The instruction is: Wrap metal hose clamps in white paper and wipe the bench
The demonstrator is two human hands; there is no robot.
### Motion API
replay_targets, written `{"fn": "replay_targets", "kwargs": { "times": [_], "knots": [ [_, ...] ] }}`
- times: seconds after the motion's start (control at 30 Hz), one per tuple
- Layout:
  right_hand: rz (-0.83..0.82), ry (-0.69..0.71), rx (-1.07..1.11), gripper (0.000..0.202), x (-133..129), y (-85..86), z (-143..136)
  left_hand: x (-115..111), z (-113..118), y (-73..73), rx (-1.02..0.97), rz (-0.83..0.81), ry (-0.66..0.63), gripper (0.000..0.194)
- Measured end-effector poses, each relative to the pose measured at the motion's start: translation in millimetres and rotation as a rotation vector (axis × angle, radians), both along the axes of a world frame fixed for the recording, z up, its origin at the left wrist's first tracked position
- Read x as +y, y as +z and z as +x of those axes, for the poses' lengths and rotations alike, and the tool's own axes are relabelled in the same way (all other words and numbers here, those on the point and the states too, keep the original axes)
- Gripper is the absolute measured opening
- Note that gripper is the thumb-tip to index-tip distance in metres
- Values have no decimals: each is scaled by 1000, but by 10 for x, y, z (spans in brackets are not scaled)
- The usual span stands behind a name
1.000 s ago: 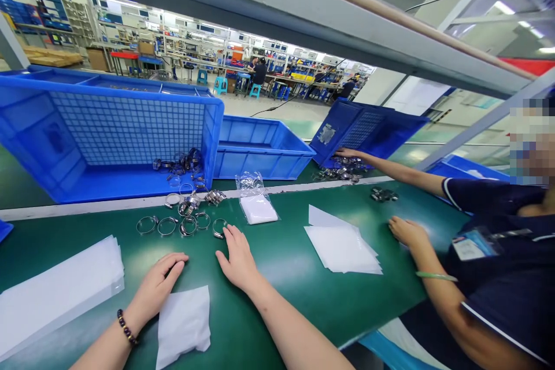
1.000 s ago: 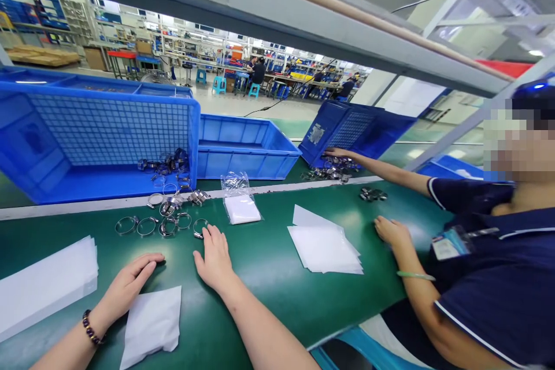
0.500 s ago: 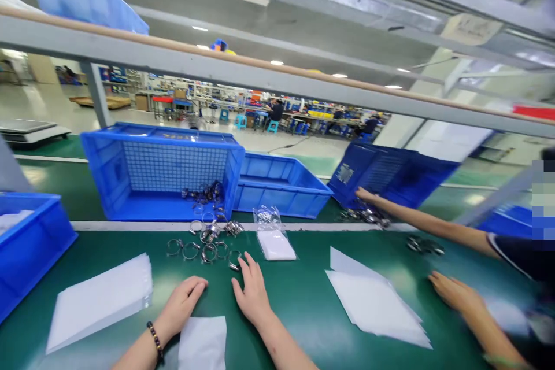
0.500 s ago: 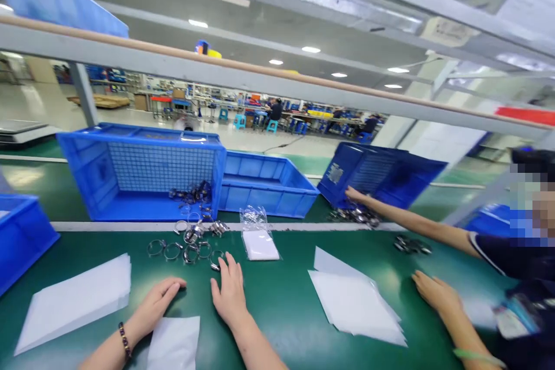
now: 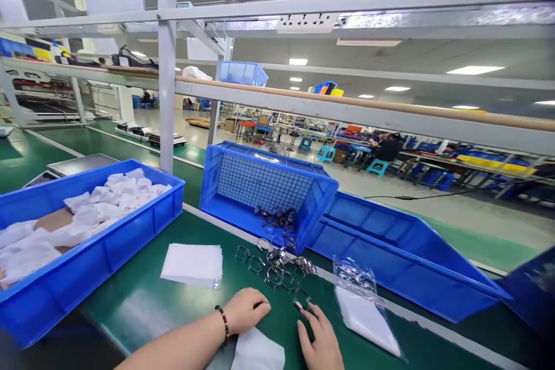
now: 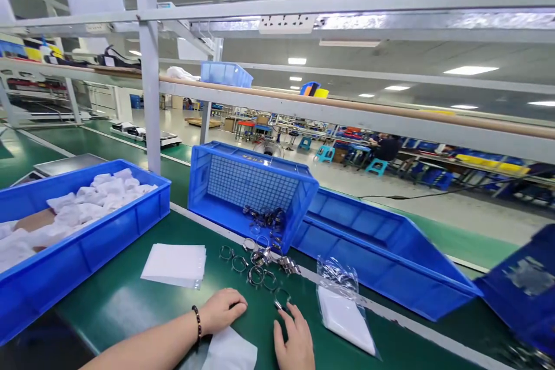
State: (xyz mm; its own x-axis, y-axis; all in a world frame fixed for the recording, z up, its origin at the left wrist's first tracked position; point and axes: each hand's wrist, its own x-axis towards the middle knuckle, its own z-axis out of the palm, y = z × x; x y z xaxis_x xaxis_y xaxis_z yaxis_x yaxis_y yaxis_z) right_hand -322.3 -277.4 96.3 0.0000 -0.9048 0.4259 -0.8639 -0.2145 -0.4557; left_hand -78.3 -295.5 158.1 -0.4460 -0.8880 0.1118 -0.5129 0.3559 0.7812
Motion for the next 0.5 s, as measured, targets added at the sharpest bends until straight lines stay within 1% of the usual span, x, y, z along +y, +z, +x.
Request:
{"fn": "replay_targets", "kwargs": {
  "times": [0.3, 0.5],
  "knots": [
    [18, -1, -60, 48, -81, -85, -47, -14, 7, -51, 17, 3, -5, 32],
    [70, 13, -64, 53, -115, -146, -154, -26, 6, -96, 62, 25, -17, 32]
  ]
}}
